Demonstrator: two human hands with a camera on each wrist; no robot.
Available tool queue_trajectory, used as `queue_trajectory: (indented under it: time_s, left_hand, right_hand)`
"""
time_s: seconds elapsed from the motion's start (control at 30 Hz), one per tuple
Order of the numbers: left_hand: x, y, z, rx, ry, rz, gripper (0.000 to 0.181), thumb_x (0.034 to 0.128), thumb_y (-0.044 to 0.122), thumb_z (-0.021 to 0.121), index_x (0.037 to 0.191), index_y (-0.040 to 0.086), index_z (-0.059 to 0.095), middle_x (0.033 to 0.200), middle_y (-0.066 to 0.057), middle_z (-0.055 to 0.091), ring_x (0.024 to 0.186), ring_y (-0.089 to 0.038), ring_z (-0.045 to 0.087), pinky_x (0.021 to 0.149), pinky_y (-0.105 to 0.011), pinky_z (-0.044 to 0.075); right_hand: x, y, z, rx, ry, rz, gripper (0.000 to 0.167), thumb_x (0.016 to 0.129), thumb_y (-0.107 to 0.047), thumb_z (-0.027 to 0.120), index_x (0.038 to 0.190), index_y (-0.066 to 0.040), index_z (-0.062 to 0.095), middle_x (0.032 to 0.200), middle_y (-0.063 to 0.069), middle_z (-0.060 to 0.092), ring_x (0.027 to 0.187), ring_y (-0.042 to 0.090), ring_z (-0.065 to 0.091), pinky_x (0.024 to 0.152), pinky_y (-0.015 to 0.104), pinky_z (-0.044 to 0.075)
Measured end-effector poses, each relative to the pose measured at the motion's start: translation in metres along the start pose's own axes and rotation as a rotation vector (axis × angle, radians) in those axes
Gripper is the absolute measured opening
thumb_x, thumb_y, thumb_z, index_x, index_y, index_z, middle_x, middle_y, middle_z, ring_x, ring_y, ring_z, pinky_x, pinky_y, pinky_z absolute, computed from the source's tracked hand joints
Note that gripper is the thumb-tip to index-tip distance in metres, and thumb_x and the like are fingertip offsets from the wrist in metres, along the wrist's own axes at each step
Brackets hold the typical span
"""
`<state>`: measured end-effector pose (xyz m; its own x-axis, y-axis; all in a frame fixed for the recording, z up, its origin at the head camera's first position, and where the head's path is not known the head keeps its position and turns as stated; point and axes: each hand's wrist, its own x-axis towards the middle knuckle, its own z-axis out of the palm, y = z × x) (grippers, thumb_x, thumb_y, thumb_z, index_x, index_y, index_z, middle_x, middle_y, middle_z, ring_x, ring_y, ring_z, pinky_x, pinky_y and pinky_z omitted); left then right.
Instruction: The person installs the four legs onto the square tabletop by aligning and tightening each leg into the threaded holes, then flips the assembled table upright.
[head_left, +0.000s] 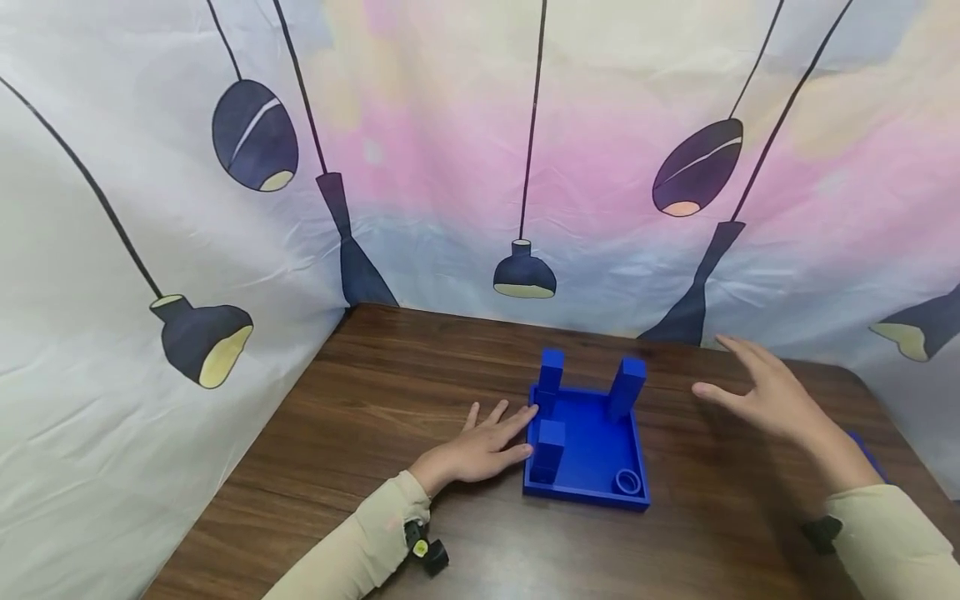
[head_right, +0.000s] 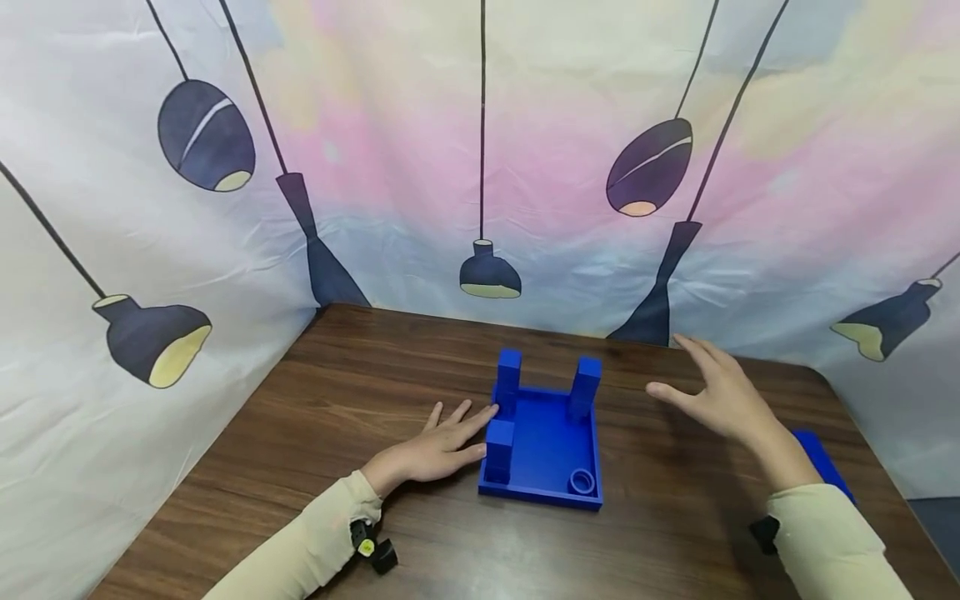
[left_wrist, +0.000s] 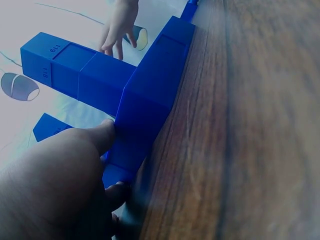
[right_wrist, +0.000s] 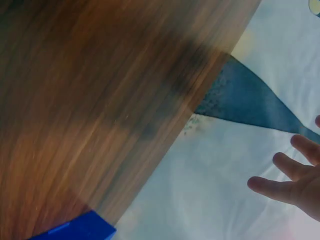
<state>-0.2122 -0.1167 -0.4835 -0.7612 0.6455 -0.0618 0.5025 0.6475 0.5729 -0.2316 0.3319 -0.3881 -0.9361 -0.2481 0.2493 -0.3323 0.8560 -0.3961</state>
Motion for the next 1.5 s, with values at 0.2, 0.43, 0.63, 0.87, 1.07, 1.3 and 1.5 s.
queue_trajectory:
  time_s: [0.2, 0.43, 0.63, 0.87, 1.07, 1.3, 1.5]
  left_hand:
    - [0.0, 0.002, 0.001, -0.011, 0.004, 0.005, 0.069, 0.1128, 0.055, 0.036, 0.172, 0.028, 0.014, 0.174, 0.001, 0.022, 0.163, -0.031, 0.001, 0.123, -0.064, -0.014]
    - [0.0, 0.001, 0.001, -0.01, 0.006, -0.001, 0.068, 0.1128, 0.054, 0.037, 0.172, 0.028, 0.014, 0.174, 0.002, 0.022, 0.163, -0.03, 0.001, 0.123, -0.063, -0.015]
    - [-0.001, 0.001, 0.002, -0.01, 0.006, 0.002, 0.068, 0.1128, 0.054, 0.037, 0.172, 0.028, 0.015, 0.174, 0.001, 0.023, 0.163, -0.03, 0.001, 0.123, -0.063, -0.014]
    - [-0.001, 0.0, 0.002, -0.005, 0.005, 0.001, 0.069, 0.1123, 0.057, 0.036, 0.172, 0.029, 0.014, 0.174, 0.002, 0.022, 0.163, -0.03, 0.001, 0.123, -0.063, -0.014]
    - [-0.002, -0.001, 0.002, -0.003, 0.007, 0.003, 0.069, 0.1122, 0.057, 0.035, 0.172, 0.029, 0.014, 0.174, 0.003, 0.022, 0.163, -0.029, 0.0, 0.123, -0.063, -0.014]
    - [-0.002, -0.002, 0.003, -0.004, 0.011, 0.002, 0.069, 0.1121, 0.058, 0.035, 0.172, 0.029, 0.015, 0.174, 0.002, 0.022, 0.163, -0.029, 0.001, 0.124, -0.063, -0.014]
    - [-0.001, -0.001, 0.003, -0.004, 0.015, 0.005, 0.069, 0.1122, 0.057, 0.036, 0.172, 0.028, 0.015, 0.174, 0.002, 0.023, 0.163, -0.029, 0.001, 0.123, -0.064, -0.013]
  right_hand:
    - [-0.004, 0.01, -0.008, -0.079, 0.006, 0.015, 0.105, 0.088, -0.049, 0.085, 0.165, -0.001, 0.031, 0.159, 0.04, 0.032, 0.138, 0.067, 0.033, 0.097, 0.085, 0.031]
    - [-0.007, 0.025, -0.012, -0.155, -0.007, 0.021, 0.107, 0.088, -0.052, 0.084, 0.165, -0.002, 0.031, 0.157, 0.043, 0.03, 0.135, 0.07, 0.032, 0.095, 0.087, 0.03]
    - [-0.016, 0.042, -0.013, -0.154, 0.0, 0.047, 0.107, 0.088, -0.05, 0.084, 0.164, 0.001, 0.028, 0.154, 0.048, 0.027, 0.132, 0.073, 0.031, 0.094, 0.087, 0.03]
    - [-0.023, 0.057, -0.014, -0.155, -0.001, 0.085, 0.108, 0.09, -0.051, 0.082, 0.164, 0.003, 0.024, 0.154, 0.049, 0.026, 0.131, 0.075, 0.03, 0.094, 0.088, 0.029]
    - [-0.028, 0.066, -0.014, -0.161, 0.002, 0.108, 0.109, 0.09, -0.052, 0.082, 0.164, 0.005, 0.024, 0.152, 0.049, 0.026, 0.13, 0.075, 0.03, 0.094, 0.088, 0.029]
    - [-0.032, 0.085, -0.011, -0.161, -0.004, 0.133, 0.11, 0.091, -0.052, 0.081, 0.162, 0.008, 0.024, 0.151, 0.051, 0.026, 0.131, 0.074, 0.028, 0.094, 0.088, 0.028]
    - [-0.039, 0.105, -0.014, -0.186, -0.036, 0.174, 0.109, 0.092, -0.055, 0.078, 0.16, 0.012, 0.025, 0.146, 0.055, 0.026, 0.127, 0.075, 0.029, 0.094, 0.086, 0.029]
